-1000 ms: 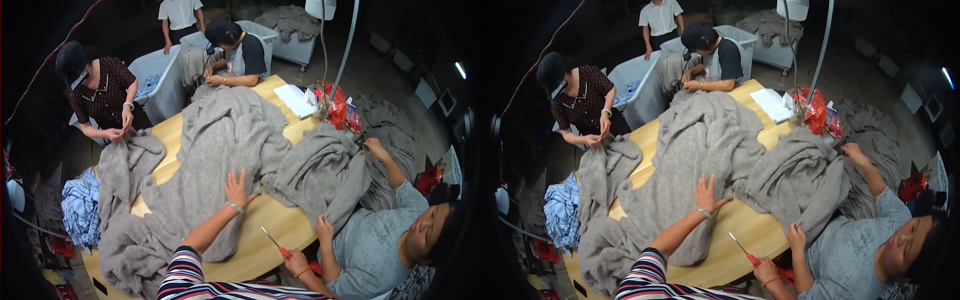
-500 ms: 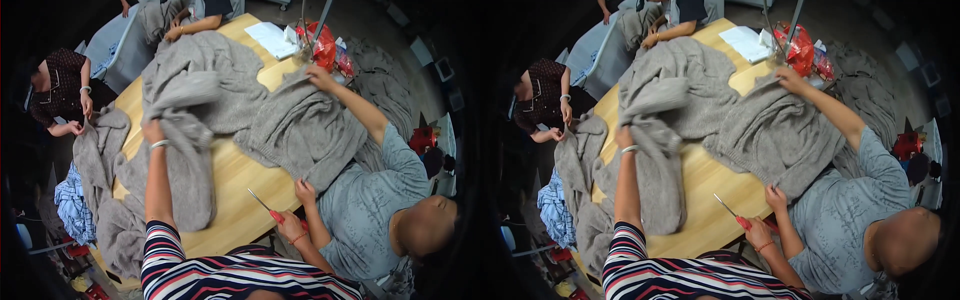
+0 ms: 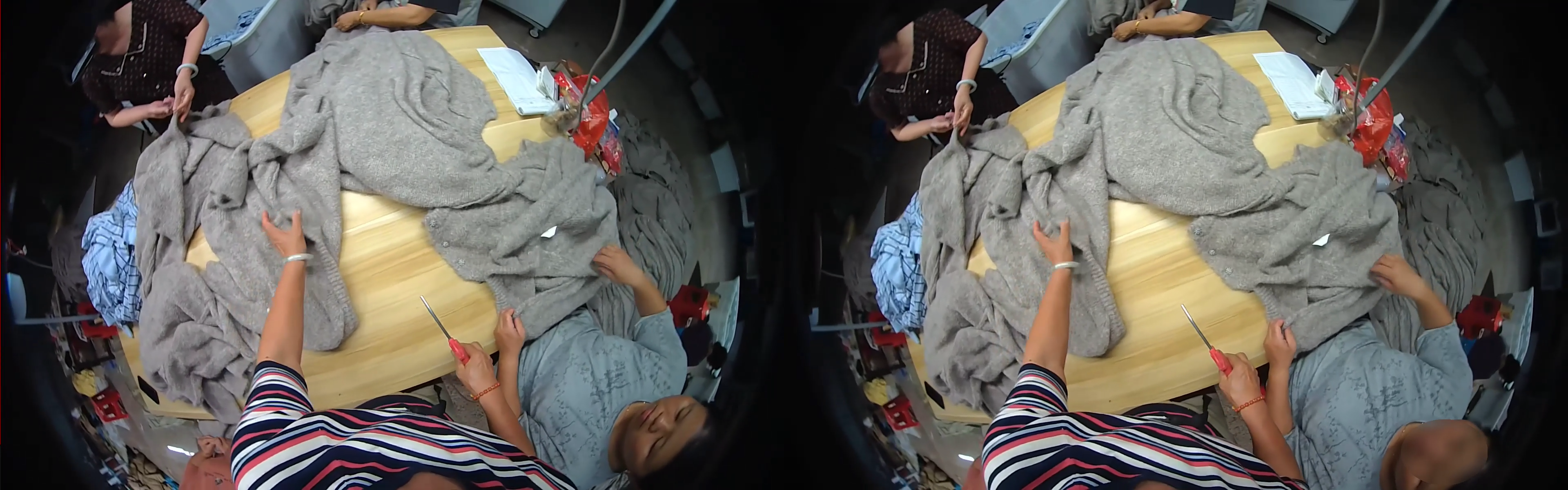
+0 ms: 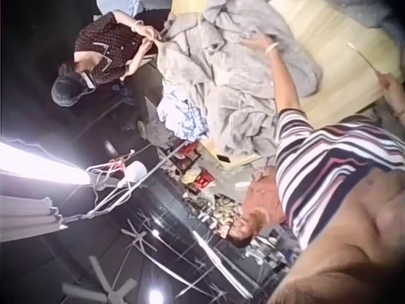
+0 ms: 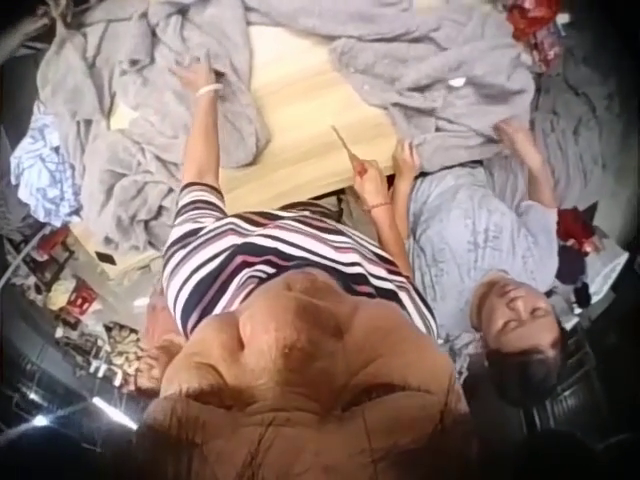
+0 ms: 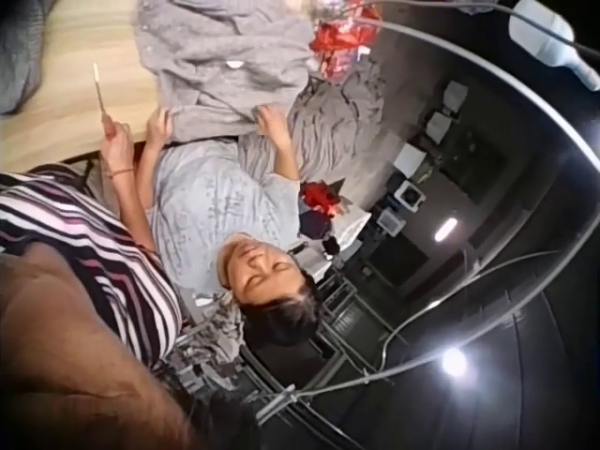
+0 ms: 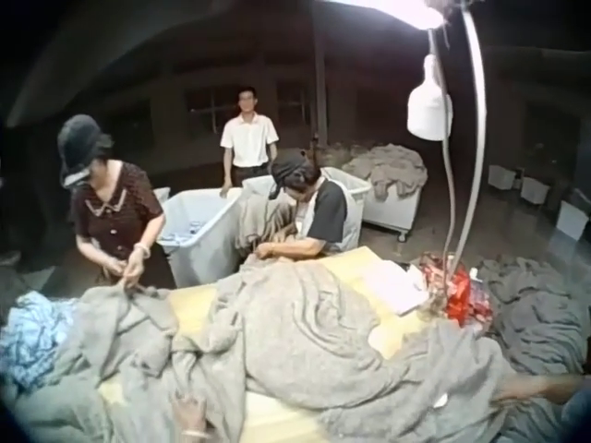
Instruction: Trimming excess material or threads from grey knitted sweaters using scissors.
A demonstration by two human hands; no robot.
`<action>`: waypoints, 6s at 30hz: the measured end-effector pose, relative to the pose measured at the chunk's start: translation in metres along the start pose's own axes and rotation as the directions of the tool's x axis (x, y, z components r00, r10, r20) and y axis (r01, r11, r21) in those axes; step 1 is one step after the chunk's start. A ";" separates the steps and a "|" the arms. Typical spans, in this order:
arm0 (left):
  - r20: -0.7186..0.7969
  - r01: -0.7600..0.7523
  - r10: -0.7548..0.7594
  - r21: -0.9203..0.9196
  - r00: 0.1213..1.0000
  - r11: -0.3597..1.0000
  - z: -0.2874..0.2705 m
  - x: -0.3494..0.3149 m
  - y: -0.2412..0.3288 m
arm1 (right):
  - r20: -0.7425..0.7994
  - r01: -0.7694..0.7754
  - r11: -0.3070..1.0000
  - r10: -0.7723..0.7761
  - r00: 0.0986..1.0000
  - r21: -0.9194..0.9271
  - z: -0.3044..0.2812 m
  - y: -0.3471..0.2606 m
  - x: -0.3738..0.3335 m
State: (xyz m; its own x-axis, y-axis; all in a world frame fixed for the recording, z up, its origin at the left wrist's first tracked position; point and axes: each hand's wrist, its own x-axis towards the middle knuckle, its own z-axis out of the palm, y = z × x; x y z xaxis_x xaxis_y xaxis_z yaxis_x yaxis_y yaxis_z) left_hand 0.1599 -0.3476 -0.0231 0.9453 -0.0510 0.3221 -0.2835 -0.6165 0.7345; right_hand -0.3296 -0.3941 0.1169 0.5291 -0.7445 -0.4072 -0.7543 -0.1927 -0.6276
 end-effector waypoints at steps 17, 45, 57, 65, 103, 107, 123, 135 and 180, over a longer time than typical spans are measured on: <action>0.162 -0.163 0.240 -0.382 0.957 0.910 -0.127 0.045 0.039 | 0.026 0.081 0.992 -0.079 0.997 -0.096 0.024 -0.034 -0.039; 0.855 -0.864 0.505 -0.162 0.118 0.477 -0.106 -0.102 0.041 | 0.079 0.053 0.960 -0.033 0.996 -0.276 0.061 -0.073 -0.041; 0.819 -0.866 0.518 -0.053 0.247 0.497 -0.067 -0.107 0.038 | 0.277 0.066 0.931 0.040 0.960 -0.360 0.064 -0.079 0.003; 0.750 -0.800 0.553 -0.054 0.363 0.598 -0.080 -0.115 0.041 | 0.194 0.032 0.942 0.035 0.980 -0.334 0.046 -0.088 -0.030; 0.715 -0.771 0.601 -0.137 0.358 0.622 -0.180 -0.133 -0.027 | 0.281 0.250 0.920 -0.164 0.946 -0.303 0.060 -0.085 -0.099; 0.650 -0.763 0.633 -0.124 0.420 0.634 -0.196 -0.120 -0.014 | 0.188 0.168 0.940 -0.115 0.975 -0.296 0.059 -0.072 -0.101; 0.410 -0.275 0.848 -0.818 0.337 0.505 -0.176 -0.126 0.201 | 0.127 0.101 0.950 -0.065 0.990 -0.296 0.058 -0.051 -0.105; 0.741 -0.728 0.403 0.167 0.538 0.665 -0.273 -0.097 -0.088 | 0.064 0.271 0.917 -0.264 0.962 -0.292 0.096 -0.091 -0.030; 0.606 0.864 -0.628 -0.439 0.488 0.248 -0.106 0.057 -0.120 | 0.214 0.379 0.906 -0.338 0.916 -0.189 0.136 -0.112 0.038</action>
State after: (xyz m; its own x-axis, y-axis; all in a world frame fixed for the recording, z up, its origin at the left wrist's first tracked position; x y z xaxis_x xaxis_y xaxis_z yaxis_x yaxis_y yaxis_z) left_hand 0.2310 -0.1931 -0.0290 0.7373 -0.1143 -0.6659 0.6754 0.1480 0.7224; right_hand -0.1722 -0.3141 0.0814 0.8232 -0.4804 -0.3027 -0.5566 -0.5772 -0.5976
